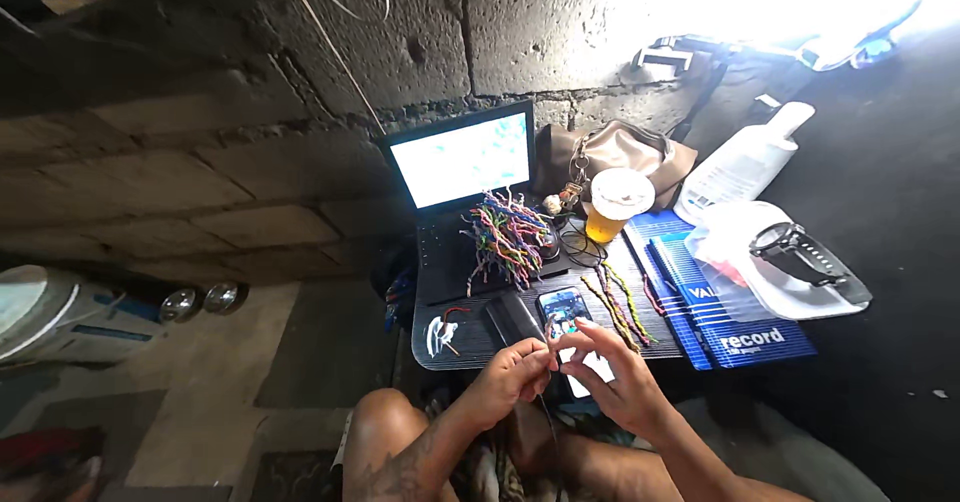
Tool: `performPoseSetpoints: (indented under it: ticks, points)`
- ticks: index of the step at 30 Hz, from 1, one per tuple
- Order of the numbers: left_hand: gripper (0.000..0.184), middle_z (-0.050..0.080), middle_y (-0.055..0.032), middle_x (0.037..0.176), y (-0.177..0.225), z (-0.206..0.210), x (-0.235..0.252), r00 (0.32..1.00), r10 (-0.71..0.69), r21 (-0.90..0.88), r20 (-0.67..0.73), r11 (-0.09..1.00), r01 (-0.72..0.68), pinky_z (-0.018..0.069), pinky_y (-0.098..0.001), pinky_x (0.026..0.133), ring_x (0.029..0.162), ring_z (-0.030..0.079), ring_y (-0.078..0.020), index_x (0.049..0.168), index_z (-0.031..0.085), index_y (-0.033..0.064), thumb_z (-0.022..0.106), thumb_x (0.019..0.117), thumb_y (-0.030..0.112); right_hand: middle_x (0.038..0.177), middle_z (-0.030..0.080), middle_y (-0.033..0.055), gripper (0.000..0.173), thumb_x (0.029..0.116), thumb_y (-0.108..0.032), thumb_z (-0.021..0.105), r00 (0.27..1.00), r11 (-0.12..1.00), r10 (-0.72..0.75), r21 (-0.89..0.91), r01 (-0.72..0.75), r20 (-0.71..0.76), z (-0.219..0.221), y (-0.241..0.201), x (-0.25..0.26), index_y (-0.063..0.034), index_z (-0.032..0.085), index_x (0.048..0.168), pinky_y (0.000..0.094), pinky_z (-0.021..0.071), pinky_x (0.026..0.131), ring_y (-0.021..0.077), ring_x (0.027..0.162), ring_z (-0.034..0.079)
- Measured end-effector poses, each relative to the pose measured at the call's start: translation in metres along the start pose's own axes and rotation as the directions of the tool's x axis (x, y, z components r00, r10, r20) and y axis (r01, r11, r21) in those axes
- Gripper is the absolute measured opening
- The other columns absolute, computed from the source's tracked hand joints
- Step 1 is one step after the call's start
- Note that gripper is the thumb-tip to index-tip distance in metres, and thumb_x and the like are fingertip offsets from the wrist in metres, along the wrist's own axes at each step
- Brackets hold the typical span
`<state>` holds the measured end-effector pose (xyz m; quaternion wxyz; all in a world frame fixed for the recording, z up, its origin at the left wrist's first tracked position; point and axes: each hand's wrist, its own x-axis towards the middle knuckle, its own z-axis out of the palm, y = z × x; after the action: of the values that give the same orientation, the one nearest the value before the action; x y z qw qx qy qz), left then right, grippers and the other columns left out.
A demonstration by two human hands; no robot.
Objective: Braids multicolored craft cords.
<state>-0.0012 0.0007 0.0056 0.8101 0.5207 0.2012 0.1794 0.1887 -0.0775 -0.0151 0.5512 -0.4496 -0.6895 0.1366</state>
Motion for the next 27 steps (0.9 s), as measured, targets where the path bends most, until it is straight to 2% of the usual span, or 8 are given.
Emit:
performPoseSetpoints:
  ticks: [5,8,12,15,18,21,24,27]
  points:
    - [0.016,0.052,0.0149,0.068,-0.002,0.002,0.000,0.999,-0.009,0.008,0.042,1.000,0.009,0.0335,-0.0108,0.050,0.055,0.042,0.0065,0.098,0.058,0.0189,0.046,0.1071,0.023,0.107,0.072,-0.0029,0.042,0.1053,-0.035,0.056,0.999,0.998,0.021,-0.062,-0.022,-0.025,0.006,0.008,-0.003,-0.0205,0.046,0.144,0.0297,0.0509,0.094,0.0072,0.097,0.067]
    - [0.013,0.055,0.0138,0.073,-0.006,0.005,-0.001,0.985,0.150,0.208,-0.088,0.969,-0.129,0.0382,-0.0112,0.055,0.059,0.046,0.0069,0.102,0.062,0.0119,0.050,0.1060,0.016,0.095,0.071,-0.0025,0.040,0.1026,-0.035,0.061,0.992,0.995,0.083,-0.048,-0.088,-0.099,0.011,0.010,-0.003,-0.0140,0.052,0.135,0.0224,0.0529,0.084,0.0040,0.087,0.065]
    - [0.021,0.067,-0.0040,0.082,-0.012,0.009,-0.003,0.851,0.519,0.723,-0.086,0.620,-0.305,0.0483,-0.0112,0.068,0.070,0.058,0.0032,0.101,0.068,-0.0036,0.057,0.1028,0.014,0.091,0.069,-0.0056,0.042,0.0993,-0.021,0.066,0.970,0.967,0.212,0.166,-0.191,-0.118,0.015,-0.001,-0.001,-0.0068,0.049,0.136,0.0142,0.0531,0.080,-0.0039,0.083,0.063]
    - [0.022,0.069,-0.0077,0.082,-0.017,0.009,-0.002,0.818,0.570,0.820,-0.076,0.503,-0.274,0.0506,-0.0142,0.069,0.071,0.062,-0.0014,0.100,0.070,-0.0026,0.056,0.1026,0.014,0.087,0.068,-0.0064,0.046,0.0969,-0.015,0.066,0.955,0.956,0.258,0.178,-0.232,-0.146,0.021,-0.007,0.000,-0.0009,0.048,0.137,0.0144,0.0537,0.079,-0.0049,0.080,0.063]
    - [0.023,0.066,0.0029,0.081,-0.010,0.009,-0.003,0.873,0.450,0.651,-0.188,0.723,-0.232,0.0468,-0.0110,0.065,0.068,0.056,0.0059,0.103,0.070,0.0000,0.053,0.1043,0.016,0.106,0.067,-0.0031,0.048,0.0957,-0.019,0.071,0.958,0.973,0.202,0.153,-0.173,-0.205,0.020,-0.003,0.000,-0.0105,0.049,0.137,0.0170,0.0551,0.082,-0.0005,0.087,0.064]
    - [0.018,0.048,0.0167,0.063,0.003,0.004,-0.004,0.947,0.204,0.202,-0.250,0.967,-0.155,0.0336,-0.0110,0.049,0.051,0.040,0.0079,0.101,0.066,0.0134,0.049,0.1042,0.018,0.133,0.058,-0.0054,0.058,0.0923,-0.033,0.075,0.949,0.969,0.213,0.178,-0.173,-0.234,0.013,0.001,0.001,-0.0235,0.044,0.140,0.0181,0.0534,0.088,-0.0005,0.100,0.063]
    - [0.019,0.044,0.0165,0.057,0.011,0.003,-0.007,0.982,0.011,-0.082,-0.189,0.996,-0.027,0.0324,-0.0120,0.044,0.046,0.038,0.0055,0.095,0.064,0.0203,0.046,0.1031,0.021,0.137,0.058,-0.0028,0.045,0.0955,-0.037,0.071,0.969,0.973,0.183,0.169,-0.155,-0.168,0.012,0.001,0.001,-0.0218,0.057,0.136,0.0221,0.0521,0.096,0.0036,0.116,0.059]
    - [0.017,0.043,0.0172,0.057,0.009,0.003,-0.007,0.995,-0.076,-0.136,-0.068,0.988,0.067,0.0309,-0.0121,0.043,0.046,0.036,0.0056,0.094,0.066,0.0244,0.051,0.1016,0.029,0.145,0.051,-0.0059,0.024,0.1022,-0.044,0.059,0.990,0.993,0.041,-0.105,-0.055,-0.136,0.016,0.003,0.001,-0.0360,0.067,0.124,0.0284,0.0371,0.115,0.0087,0.141,0.041]
